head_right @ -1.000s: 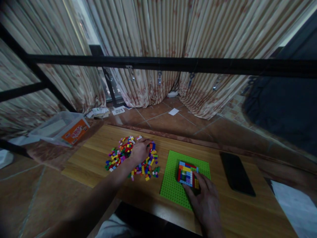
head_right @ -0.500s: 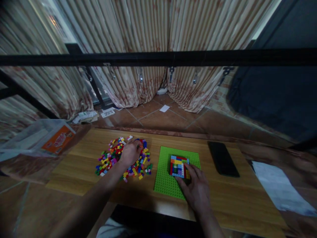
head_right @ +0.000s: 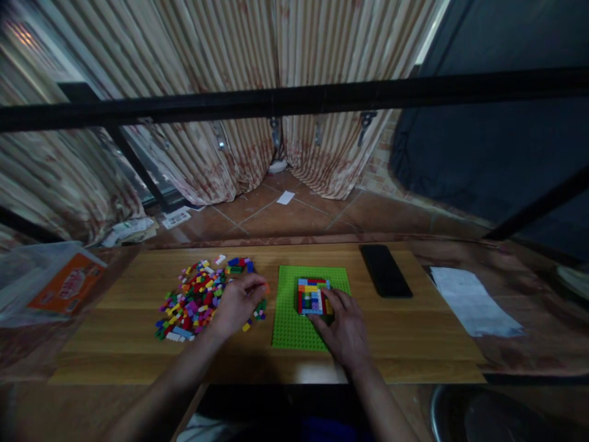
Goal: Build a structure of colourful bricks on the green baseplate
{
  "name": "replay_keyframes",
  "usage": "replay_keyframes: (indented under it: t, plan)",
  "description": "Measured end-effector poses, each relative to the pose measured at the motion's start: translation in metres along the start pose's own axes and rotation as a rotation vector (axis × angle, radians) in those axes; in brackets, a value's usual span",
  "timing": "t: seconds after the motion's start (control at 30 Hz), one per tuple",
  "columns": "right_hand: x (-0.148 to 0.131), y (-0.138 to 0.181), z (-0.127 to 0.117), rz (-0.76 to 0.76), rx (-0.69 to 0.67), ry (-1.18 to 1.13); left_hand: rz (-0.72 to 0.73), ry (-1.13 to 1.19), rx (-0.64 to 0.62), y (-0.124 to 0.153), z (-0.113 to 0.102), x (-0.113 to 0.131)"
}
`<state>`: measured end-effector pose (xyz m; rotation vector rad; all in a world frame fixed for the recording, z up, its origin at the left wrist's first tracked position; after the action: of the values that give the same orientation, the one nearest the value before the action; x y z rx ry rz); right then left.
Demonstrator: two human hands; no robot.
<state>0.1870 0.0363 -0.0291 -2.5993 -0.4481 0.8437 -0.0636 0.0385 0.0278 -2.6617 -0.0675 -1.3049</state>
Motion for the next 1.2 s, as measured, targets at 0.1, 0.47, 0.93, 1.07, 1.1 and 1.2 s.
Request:
replay_keyframes:
  t: [0.1, 0.47, 0.93, 1.07, 1.1, 1.2]
  plan:
    - [-0.001, -0.001, 0.000, 0.007, -0.009, 0.008, -0.003, 0.117, -0.117, 0.007, 0.031, 0.016]
    - [-0.002, -0.001, -0.001, 0.008, -0.011, 0.003, 0.113, -0.096, -0.204, -0.002, 0.078, 0.047]
    - [0.000, 0.000, 0.001, -0.001, 0.001, -0.002, 0.248, -0.284, -0.176, 0.003, 0.089, 0.042]
    - [0.001, 0.000, 0.002, 0.003, -0.010, -0.001, 0.216, -0.281, -0.165, 0.001, 0.089, 0.041]
    - [0.001, 0.000, 0.002, 0.002, -0.009, -0.004, 0.201, -0.281, -0.169, 0.000, 0.089, 0.041]
    - [0.001, -0.001, 0.001, 0.001, -0.003, -0.007, 0.180, -0.273, -0.199, -0.003, 0.089, 0.040]
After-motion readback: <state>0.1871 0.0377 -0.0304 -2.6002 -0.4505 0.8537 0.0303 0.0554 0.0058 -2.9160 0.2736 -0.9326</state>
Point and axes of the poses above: each hand's wrist, its own y-axis away from the middle knuckle, its own z-axis out of the palm, x = y × z, the point moved 5 cm from there along -y, towards the middle knuckle, and after that the axes turned 3 degrees about x, right-handed, at the moved point
